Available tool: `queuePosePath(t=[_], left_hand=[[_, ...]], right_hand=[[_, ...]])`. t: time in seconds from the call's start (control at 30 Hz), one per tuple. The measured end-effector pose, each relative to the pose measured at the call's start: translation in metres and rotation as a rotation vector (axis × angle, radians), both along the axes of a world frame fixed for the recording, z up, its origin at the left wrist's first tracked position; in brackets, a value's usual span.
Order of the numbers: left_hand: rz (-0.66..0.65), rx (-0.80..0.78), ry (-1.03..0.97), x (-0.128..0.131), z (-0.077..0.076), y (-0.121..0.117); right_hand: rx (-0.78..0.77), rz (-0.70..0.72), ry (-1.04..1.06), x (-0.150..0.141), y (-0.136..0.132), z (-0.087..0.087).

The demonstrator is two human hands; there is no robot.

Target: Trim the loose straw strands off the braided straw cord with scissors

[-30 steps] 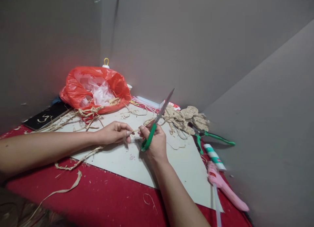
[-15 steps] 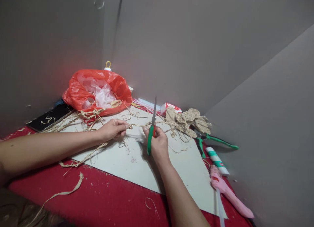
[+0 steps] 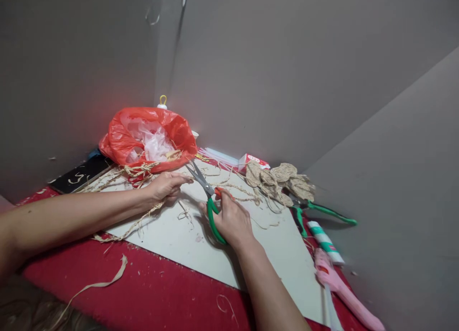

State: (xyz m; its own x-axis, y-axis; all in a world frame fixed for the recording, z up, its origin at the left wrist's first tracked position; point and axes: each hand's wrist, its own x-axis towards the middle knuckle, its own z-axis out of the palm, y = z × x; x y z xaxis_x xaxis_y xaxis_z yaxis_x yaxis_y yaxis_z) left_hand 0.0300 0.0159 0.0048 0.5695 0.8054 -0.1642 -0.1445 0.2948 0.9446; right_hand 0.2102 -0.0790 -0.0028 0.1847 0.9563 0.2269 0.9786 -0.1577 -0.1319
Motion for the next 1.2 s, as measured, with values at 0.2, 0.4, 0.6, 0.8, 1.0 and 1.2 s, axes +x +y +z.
queuePosePath(t=[0.2,0.4,0.6,0.8,1.0,1.2], left_hand=[[0.019,-0.081,-0.116,-0.003,0.004,0.000],[0.023,-0.093,-0.179,0.000,-0.007,0.008],[-0.002,-0.093,-0.154,-0.001,-0.005,0.009],[-0.048,-0.122,-0.145,-0.001,-0.006,0.010],[-0.198,-0.178,-0.144,-0.001,-0.008,0.012],[-0.136,-0.155,-0.199,-0.001,-0.011,0.013]], right_hand=[[0.064,0.021,-0.135,0.006,-0.003,0.004],[0.026,-0.031,-0.228,0.016,0.001,-0.001],[0.000,-0.043,-0.213,0.014,0.001,-0.002],[-0.033,-0.052,-0.193,0.010,0.000,0.001],[-0.028,-0.041,-0.233,0.012,-0.001,0.002],[-0.015,-0.027,-0.282,0.013,-0.002,0.005]])
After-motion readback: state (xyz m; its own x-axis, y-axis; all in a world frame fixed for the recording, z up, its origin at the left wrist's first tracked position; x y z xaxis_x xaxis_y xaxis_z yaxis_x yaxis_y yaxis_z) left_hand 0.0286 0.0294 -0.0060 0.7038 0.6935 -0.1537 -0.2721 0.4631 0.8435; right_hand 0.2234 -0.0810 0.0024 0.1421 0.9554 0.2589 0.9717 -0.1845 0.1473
